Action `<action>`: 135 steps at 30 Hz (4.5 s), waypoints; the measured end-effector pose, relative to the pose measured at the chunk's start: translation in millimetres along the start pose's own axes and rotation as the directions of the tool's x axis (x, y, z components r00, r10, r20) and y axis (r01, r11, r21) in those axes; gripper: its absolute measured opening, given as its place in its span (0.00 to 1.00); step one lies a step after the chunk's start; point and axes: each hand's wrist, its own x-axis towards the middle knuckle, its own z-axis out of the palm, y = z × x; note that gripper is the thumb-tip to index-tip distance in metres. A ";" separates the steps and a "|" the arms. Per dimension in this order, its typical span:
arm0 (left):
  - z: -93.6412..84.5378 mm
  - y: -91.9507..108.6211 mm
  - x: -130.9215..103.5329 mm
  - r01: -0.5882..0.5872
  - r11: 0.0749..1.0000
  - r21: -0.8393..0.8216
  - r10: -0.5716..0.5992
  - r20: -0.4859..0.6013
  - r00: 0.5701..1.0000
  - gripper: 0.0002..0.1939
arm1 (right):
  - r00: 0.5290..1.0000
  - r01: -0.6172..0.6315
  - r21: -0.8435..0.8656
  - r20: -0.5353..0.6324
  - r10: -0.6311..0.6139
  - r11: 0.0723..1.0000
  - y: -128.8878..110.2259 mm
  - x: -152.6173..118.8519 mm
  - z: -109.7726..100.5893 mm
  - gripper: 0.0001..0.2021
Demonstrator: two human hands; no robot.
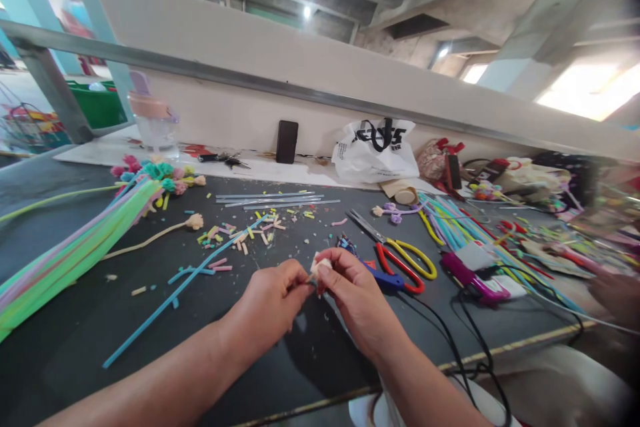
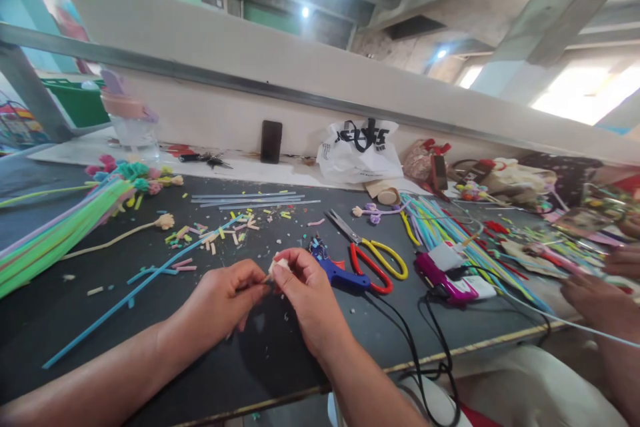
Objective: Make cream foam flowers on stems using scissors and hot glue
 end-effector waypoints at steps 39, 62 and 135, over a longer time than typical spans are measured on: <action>-3.1 4.6 -0.8 0.093 0.972 -0.215 -0.078 0.078 0.994 0.07 | 0.986 -0.039 -0.052 0.162 0.047 0.998 -10.2 -6.7 -7.2 0.13; -16.6 -2.7 9.0 0.272 0.753 -0.599 -0.114 0.288 0.951 0.09 | 0.986 0.043 -0.218 0.164 -0.007 0.975 -30.3 3.2 -34.5 0.27; -29.5 -20.3 28.5 0.198 0.503 -0.841 -0.123 0.157 0.980 0.08 | 0.898 0.337 -0.908 0.229 -0.376 0.249 -21.1 -6.5 -43.8 0.14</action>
